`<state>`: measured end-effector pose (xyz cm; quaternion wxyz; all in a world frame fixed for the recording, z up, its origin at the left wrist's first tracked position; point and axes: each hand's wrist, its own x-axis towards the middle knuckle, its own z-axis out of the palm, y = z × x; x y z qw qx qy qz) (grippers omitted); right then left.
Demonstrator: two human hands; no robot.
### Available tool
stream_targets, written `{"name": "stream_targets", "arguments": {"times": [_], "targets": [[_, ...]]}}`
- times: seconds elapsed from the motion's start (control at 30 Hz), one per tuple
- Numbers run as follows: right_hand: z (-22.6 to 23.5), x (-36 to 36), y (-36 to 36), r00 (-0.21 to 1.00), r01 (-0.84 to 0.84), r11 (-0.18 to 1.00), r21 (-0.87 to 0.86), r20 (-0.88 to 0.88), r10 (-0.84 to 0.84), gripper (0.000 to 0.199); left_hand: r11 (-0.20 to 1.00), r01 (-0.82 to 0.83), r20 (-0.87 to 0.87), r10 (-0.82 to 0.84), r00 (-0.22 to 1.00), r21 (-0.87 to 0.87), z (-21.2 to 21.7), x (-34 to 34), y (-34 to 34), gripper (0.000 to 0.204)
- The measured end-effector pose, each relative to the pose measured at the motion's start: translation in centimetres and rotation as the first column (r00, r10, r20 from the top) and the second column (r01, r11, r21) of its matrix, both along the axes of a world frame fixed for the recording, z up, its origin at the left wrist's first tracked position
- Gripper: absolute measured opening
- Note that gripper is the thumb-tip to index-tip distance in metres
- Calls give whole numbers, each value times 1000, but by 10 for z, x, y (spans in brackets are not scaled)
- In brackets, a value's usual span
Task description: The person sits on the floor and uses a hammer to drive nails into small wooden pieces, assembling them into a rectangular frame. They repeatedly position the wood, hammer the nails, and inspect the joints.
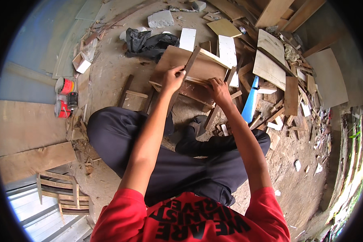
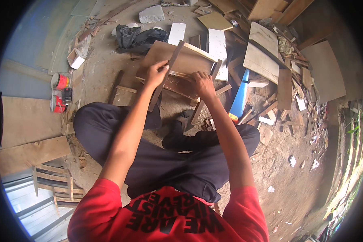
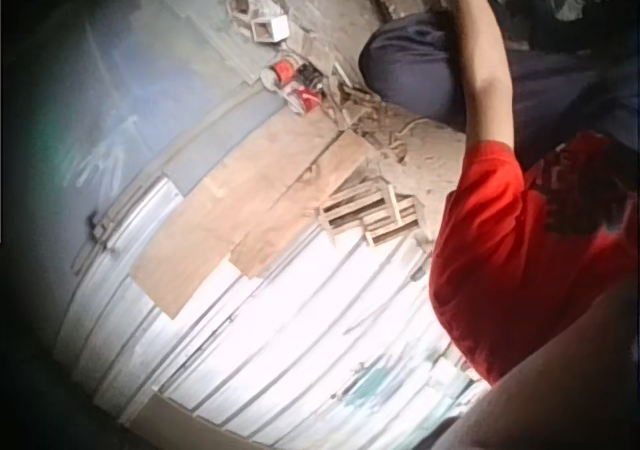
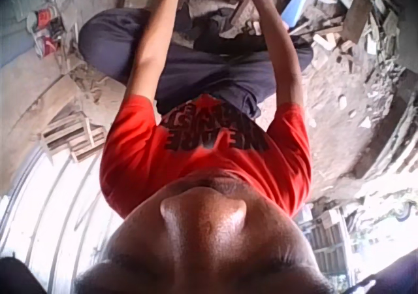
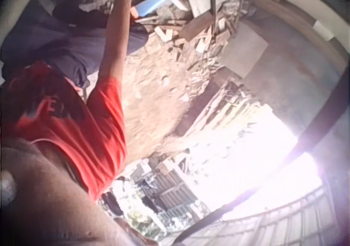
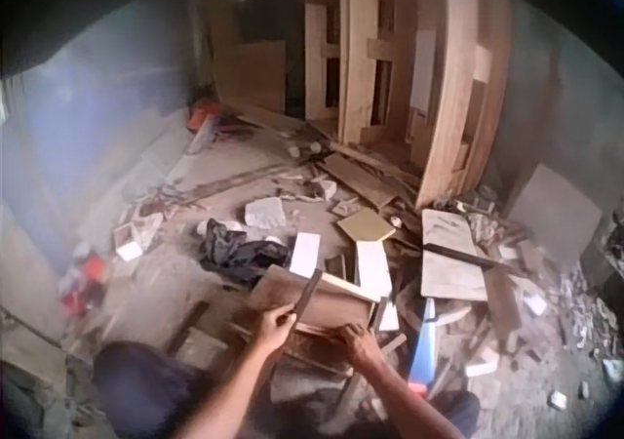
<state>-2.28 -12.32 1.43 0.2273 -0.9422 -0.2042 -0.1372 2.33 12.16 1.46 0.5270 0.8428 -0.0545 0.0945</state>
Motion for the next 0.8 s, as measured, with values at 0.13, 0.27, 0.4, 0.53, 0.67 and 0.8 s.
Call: {"name": "stream_targets", "arguments": {"times": [0.13, 0.27, 0.4, 0.53, 0.67, 0.8], "targets": [[-3, -2, 1, 999, 30, 999, 25, 28, -30, 29, 985, -74, 45, 68, 997, 156, 16, -17, -12, 29], [5, -2, 13, 999, 19, 994, 107, 42, -24, 27, 938, -258, 185, 218, 958, 233, -7, -9, -6, 23], [11, 6, 15, 999, -21, 994, 106, 38, 17, 23, 956, -257, 124, 241, 963, 141, -12, -12, -12, 26], [10, 10, 5, 999, -18, 998, 67, 28, 16, 24, 976, -82, 154, 51, 987, 202, -2, -20, -12, 40], [14, 4, 5, 999, -37, 998, 59, 36, 35, 23, 941, -30, 258, -62, 964, 338, -1, -28, -12, 51], [15, 4, 2, 1000, -10, 998, 63, -27, 11, 28, 911, -23, 193, -63, 979, 412, -4, -15, -13, 51]]}}
